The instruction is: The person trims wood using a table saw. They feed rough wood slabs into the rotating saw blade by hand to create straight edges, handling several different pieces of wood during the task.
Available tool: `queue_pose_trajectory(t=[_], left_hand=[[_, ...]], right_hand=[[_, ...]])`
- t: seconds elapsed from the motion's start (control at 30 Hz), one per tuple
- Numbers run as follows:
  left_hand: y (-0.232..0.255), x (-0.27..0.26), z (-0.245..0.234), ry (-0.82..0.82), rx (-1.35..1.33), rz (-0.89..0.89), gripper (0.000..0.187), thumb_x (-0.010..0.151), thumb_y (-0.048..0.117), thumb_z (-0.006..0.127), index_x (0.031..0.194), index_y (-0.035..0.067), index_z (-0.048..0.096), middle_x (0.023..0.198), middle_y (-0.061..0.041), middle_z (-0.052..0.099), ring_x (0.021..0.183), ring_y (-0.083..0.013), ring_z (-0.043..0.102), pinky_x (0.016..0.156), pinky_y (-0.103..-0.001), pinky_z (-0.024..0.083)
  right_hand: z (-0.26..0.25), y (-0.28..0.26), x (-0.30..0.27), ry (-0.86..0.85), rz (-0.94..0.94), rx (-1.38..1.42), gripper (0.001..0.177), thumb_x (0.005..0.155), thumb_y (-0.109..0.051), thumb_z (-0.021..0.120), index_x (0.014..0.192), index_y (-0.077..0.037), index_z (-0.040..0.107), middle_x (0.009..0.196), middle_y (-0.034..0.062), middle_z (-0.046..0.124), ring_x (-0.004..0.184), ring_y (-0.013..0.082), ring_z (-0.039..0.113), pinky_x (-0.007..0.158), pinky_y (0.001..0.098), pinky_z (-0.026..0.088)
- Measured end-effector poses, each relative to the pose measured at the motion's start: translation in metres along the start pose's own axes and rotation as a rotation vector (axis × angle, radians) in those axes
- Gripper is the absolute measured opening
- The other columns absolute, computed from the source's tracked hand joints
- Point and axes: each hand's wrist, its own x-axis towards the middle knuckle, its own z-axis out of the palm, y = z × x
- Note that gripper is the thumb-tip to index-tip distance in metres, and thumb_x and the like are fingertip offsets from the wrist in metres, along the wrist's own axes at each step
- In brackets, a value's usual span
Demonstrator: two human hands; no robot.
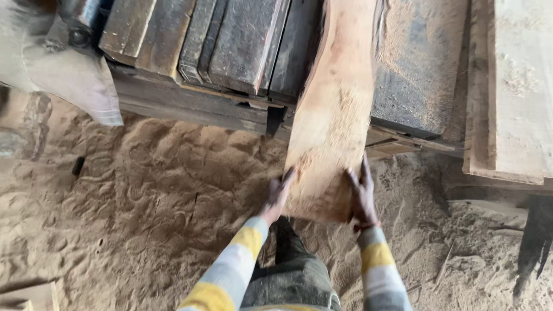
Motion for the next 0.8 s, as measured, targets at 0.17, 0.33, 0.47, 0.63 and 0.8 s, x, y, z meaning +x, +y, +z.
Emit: queue_pose_trajectory(t=[0.17,0.33,0.47,0.63,0.8], left_hand=[[-0.025,-0.081,-0.08,0.075,0.396,-0.274,0.068,0.093,0.074,0.057,0.076,0.009,0.056,0.067,0.0,0.053,0.064,-0.0137,0.049,0.06,-0.033,0.034],[-0.076,-0.182,-0.149,-0.006,0.129,0.154,0.054,0.101,0.065,0.058,0.085,0.014,0.061,0.077,0.005,0.057,0.067,-0.0138,0.05,0.055,-0.032,0.042],[-0.127,-0.224,-0.193,0.09,0.217,-0.189,0.066,0.095,0.068,0.062,0.066,0.01,0.055,0.052,0.005,0.036,0.046,-0.0105,0.03,0.047,-0.032,0.025],[-0.141,-0.23,-0.216,0.052,0.138,0.136,0.052,0.097,0.065,0.059,0.097,0.014,0.064,0.085,0.006,0.059,0.071,-0.01,0.056,0.058,-0.035,0.048],[-0.118,-0.207,-0.209,0.218,0.279,-0.205,0.055,0.08,0.069,0.065,0.072,0.015,0.069,0.049,0.003,0.045,0.042,-0.012,0.037,0.041,-0.033,0.033]], right_hand=[[0.038,0.014,-0.102,0.059,0.141,0.016,0.086,0.091,-0.031,0.068,0.163,-0.012,0.025,0.164,0.0155,0.04,0.142,0.0293,0.047,0.115,0.0453,0.044],[0.068,0.046,-0.214,0.078,0.116,-0.2,0.083,0.096,-0.028,0.066,0.165,-0.012,0.023,0.169,0.0139,0.03,0.153,0.0263,0.034,0.118,0.0449,0.034],[0.092,0.06,-0.276,0.116,0.271,-0.005,0.087,0.088,-0.03,0.068,0.162,-0.015,0.025,0.165,0.0112,0.038,0.142,0.0279,0.049,0.114,0.0462,0.045],[0.106,0.065,-0.288,0.108,0.205,-0.093,0.082,0.092,-0.027,0.067,0.162,-0.014,0.026,0.168,0.0096,0.032,0.149,0.0237,0.038,0.117,0.0431,0.038],[0.116,0.051,-0.265,0.115,0.243,-0.054,0.084,0.091,-0.029,0.068,0.162,-0.016,0.027,0.166,0.0084,0.037,0.145,0.0246,0.045,0.117,0.0417,0.04]])
